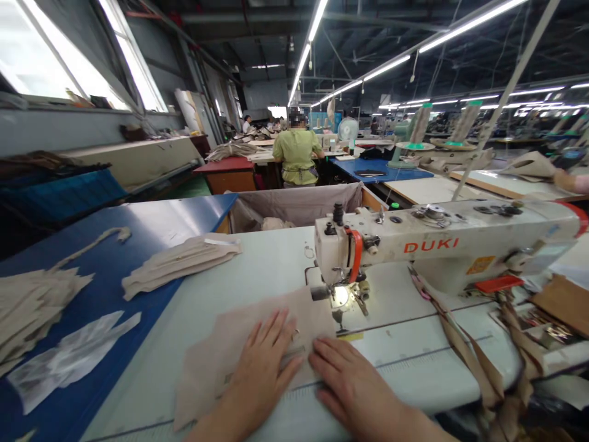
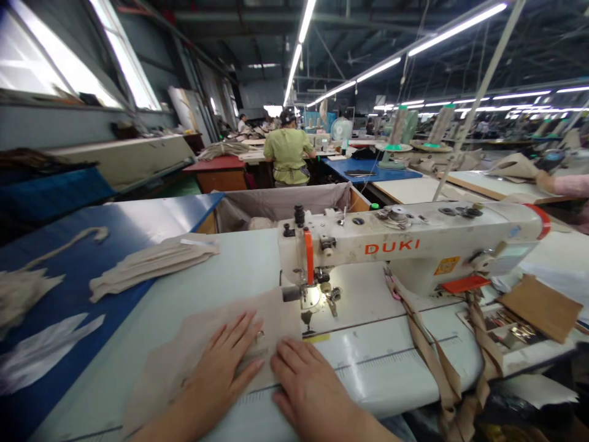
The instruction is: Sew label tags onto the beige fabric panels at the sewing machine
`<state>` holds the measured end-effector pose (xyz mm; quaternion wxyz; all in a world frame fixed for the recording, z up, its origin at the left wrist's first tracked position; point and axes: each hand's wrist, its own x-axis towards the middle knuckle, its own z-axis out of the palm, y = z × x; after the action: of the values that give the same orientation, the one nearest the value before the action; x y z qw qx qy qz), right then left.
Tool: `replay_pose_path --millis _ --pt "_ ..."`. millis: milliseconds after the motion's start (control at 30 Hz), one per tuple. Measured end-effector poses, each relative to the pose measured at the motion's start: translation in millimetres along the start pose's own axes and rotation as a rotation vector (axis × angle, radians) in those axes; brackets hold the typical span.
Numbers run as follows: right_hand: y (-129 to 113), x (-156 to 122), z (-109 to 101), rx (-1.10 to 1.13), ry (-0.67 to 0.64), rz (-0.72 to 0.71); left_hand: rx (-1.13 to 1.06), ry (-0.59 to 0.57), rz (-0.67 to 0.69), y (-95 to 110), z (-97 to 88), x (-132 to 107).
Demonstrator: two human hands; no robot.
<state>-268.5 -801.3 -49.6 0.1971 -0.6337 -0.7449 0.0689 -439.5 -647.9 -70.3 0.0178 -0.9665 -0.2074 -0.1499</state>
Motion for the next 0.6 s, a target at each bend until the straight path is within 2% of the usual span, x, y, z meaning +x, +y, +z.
replay_pose_path --millis 67,133,200,333,400,467,533,600 --pt "6.2 -5.8 7.2 -0.058 0.002 -0.028 -0.001 0.079 0.019 -9.6 -11.0 -13.2" --pt "17.0 -11.3 12.4 -0.106 0.081 -0.099 -0.021 0.13 -0.026 -30.2 -26.3 -28.4" --pt "29.8 -13.9 16.5 -0.118 0.188 -0.168 -0.027 0.178 -0.162 -64.1 -44.7 -46.1" --pt "47.9 -12.0 20.7 -0.139 0.322 -0.223 0.059 0.213 -0.547 -151.6 -84.3 -87.6" --pt "51.0 -10.0 20.8 -0.207 0.36 -0.288 0.112 0.178 -0.701 -187.8 -98.9 -104.5" --pt "51.6 -8.0 20.3 -0.281 0.391 -0.349 0.129 0.092 -0.762 -210.3 -106.3 -113.7" --pt "51.4 -6.2 19.3 -0.333 0.412 -0.377 0.111 -0.01 -0.735 -219.1 -106.9 -115.0" --pt "51.2 -4.9 17.9 -0.359 0.42 -0.379 0.097 -0.074 -0.678 -218.8 -104.0 -110.5"
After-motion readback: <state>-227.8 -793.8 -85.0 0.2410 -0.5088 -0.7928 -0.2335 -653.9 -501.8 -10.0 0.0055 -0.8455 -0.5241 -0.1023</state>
